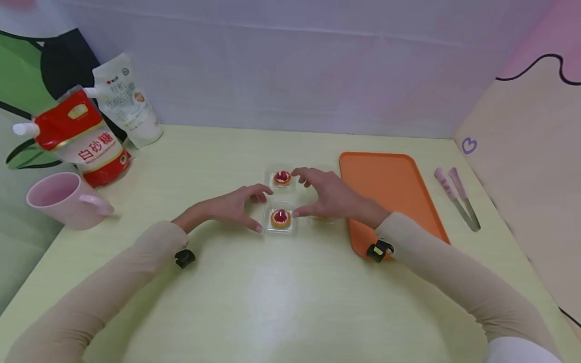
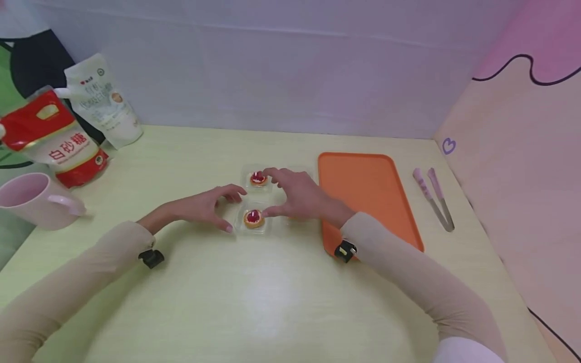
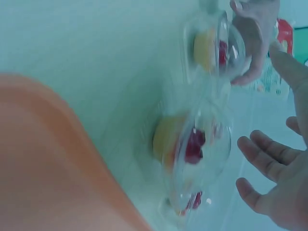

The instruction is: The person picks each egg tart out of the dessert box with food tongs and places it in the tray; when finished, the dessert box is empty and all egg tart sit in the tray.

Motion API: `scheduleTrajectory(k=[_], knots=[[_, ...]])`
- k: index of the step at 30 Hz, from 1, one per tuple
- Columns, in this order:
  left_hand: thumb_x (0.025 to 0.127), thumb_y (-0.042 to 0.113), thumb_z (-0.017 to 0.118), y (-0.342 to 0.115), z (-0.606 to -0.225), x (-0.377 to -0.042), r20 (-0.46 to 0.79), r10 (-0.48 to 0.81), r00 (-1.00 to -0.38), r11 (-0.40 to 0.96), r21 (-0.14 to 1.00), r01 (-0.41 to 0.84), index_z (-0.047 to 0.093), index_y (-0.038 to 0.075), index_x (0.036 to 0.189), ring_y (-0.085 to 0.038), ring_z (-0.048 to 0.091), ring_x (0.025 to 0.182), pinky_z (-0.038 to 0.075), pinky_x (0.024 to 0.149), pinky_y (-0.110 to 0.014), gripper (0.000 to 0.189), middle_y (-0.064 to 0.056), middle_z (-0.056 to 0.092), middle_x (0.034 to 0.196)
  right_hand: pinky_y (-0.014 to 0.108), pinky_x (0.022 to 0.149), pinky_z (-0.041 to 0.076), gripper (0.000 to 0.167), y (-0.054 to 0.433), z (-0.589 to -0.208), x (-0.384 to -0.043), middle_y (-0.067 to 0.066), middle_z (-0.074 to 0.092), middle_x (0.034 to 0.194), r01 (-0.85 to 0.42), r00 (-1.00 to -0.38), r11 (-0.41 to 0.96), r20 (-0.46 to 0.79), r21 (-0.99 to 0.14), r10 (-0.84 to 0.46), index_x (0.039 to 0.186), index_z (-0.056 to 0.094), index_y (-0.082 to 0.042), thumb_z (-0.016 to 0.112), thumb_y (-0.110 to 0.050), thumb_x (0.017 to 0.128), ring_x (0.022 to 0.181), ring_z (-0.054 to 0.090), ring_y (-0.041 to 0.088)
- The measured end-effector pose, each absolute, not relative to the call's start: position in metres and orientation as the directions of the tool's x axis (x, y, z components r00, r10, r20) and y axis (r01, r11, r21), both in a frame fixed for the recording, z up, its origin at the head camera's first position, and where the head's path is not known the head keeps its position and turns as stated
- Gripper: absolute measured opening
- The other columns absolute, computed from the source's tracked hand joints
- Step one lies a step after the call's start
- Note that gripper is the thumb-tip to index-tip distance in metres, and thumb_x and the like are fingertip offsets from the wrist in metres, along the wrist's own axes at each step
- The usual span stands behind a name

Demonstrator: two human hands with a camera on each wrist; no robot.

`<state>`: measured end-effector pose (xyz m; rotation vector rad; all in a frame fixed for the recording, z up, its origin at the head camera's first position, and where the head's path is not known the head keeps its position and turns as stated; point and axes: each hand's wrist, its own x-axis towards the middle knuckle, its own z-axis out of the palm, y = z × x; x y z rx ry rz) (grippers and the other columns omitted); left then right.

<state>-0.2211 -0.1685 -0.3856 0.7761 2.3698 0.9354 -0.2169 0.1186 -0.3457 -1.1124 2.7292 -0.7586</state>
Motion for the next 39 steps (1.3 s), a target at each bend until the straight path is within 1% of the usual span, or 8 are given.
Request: scheduleTrajectory(k=[4, 7, 10, 14, 20, 29, 34, 39], knots=[[0.072, 0.027, 0.091, -0.163, -0.384, -0.218, -0.177, 0.66, -0.73, 0.602, 0.706, 0.373, 0.042, 0.01, 0.145, -0.035, 0.044, 0.128, 0.034, 0.11, -0.056, 0.09, -0.016, 0.054, 0.134, 0.049, 0.1, 0.043, 0.085, 0.11, -0.349, -0.208, 0.01, 0.067, 0.123, -0.679, -0.699, 0.619, 0.092, -0.395, -0.709, 0.143, 0.047, -0.012, 0.083, -0.051, 0.076, 0.111, 0.064, 0.025], [0.069, 0.029, 0.092, -0.159, -0.388, -0.216, -0.147, 0.657, -0.739, 0.6, 0.696, 0.395, 0.042, 0.01, 0.146, -0.035, 0.043, 0.126, 0.035, 0.106, -0.056, 0.093, -0.015, 0.054, 0.132, 0.05, 0.097, 0.044, 0.085, 0.104, -0.352, -0.202, 0.007, 0.068, 0.122, -0.684, -0.707, 0.65, 0.083, -0.329, -0.702, 0.142, 0.048, -0.015, 0.083, -0.055, 0.074, 0.11, 0.064, 0.022], [0.067, 0.033, 0.093, -0.157, -0.392, -0.214, -0.129, 0.647, -0.752, 0.608, 0.682, 0.407, 0.042, 0.012, 0.147, -0.034, 0.042, 0.124, 0.034, 0.104, -0.056, 0.097, -0.013, 0.054, 0.132, 0.054, 0.098, 0.043, 0.085, 0.098, -0.354, -0.196, 0.006, 0.068, 0.122, -0.682, -0.718, 0.674, 0.084, -0.284, -0.691, 0.14, 0.049, -0.018, 0.083, -0.057, 0.073, 0.112, 0.063, 0.023], [0.067, 0.036, 0.093, -0.157, -0.396, -0.213, -0.11, 0.638, -0.762, 0.619, 0.661, 0.423, 0.041, 0.012, 0.148, -0.032, 0.042, 0.123, 0.032, 0.101, -0.057, 0.099, -0.011, 0.055, 0.133, 0.057, 0.1, 0.039, 0.083, 0.093, -0.355, -0.192, 0.005, 0.068, 0.123, -0.682, -0.717, 0.672, 0.086, -0.289, -0.691, 0.138, 0.05, -0.019, 0.085, -0.054, 0.072, 0.115, 0.061, 0.023], [0.067, 0.038, 0.093, -0.156, -0.399, -0.21, -0.106, 0.638, -0.763, 0.626, 0.649, 0.433, 0.041, 0.012, 0.148, -0.031, 0.041, 0.124, 0.03, 0.101, -0.057, 0.1, -0.011, 0.054, 0.137, 0.058, 0.103, 0.035, 0.086, 0.09, -0.356, -0.191, 0.003, 0.066, 0.128, -0.678, -0.715, 0.685, 0.026, -0.268, -0.698, 0.139, 0.052, -0.02, 0.088, -0.053, 0.068, 0.121, 0.059, 0.022], [0.067, 0.039, 0.092, -0.152, -0.401, -0.204, -0.086, 0.612, -0.786, 0.642, 0.635, 0.43, 0.043, 0.014, 0.147, -0.03, 0.042, 0.123, 0.03, 0.099, -0.056, 0.097, -0.01, 0.054, 0.136, 0.058, 0.102, 0.037, 0.075, 0.091, -0.36, -0.195, 0.005, 0.065, 0.128, -0.675, -0.715, 0.689, 0.001, -0.264, -0.699, 0.131, 0.058, -0.017, 0.088, -0.049, 0.071, 0.124, 0.059, 0.023], [0.066, 0.038, 0.092, -0.15, -0.406, -0.202, -0.038, 0.589, -0.807, 0.647, 0.621, 0.443, 0.045, 0.014, 0.145, -0.03, 0.043, 0.122, 0.03, 0.096, -0.051, 0.095, -0.009, 0.055, 0.134, 0.061, 0.105, 0.036, 0.074, 0.091, -0.361, -0.197, 0.005, 0.064, 0.131, -0.664, -0.72, 0.694, -0.011, -0.278, -0.694, 0.133, 0.059, -0.016, 0.087, -0.048, 0.072, 0.128, 0.057, 0.025], [0.067, 0.037, 0.092, -0.146, -0.411, -0.199, -0.007, 0.56, -0.829, 0.664, 0.603, 0.443, 0.046, 0.015, 0.145, -0.029, 0.043, 0.121, 0.03, 0.094, -0.049, 0.093, -0.008, 0.057, 0.132, 0.058, 0.105, 0.037, 0.076, 0.088, -0.361, -0.198, 0.004, 0.063, 0.133, -0.668, -0.709, 0.678, -0.015, -0.306, -0.705, 0.136, 0.058, -0.015, 0.087, -0.047, 0.073, 0.128, 0.056, 0.025]])
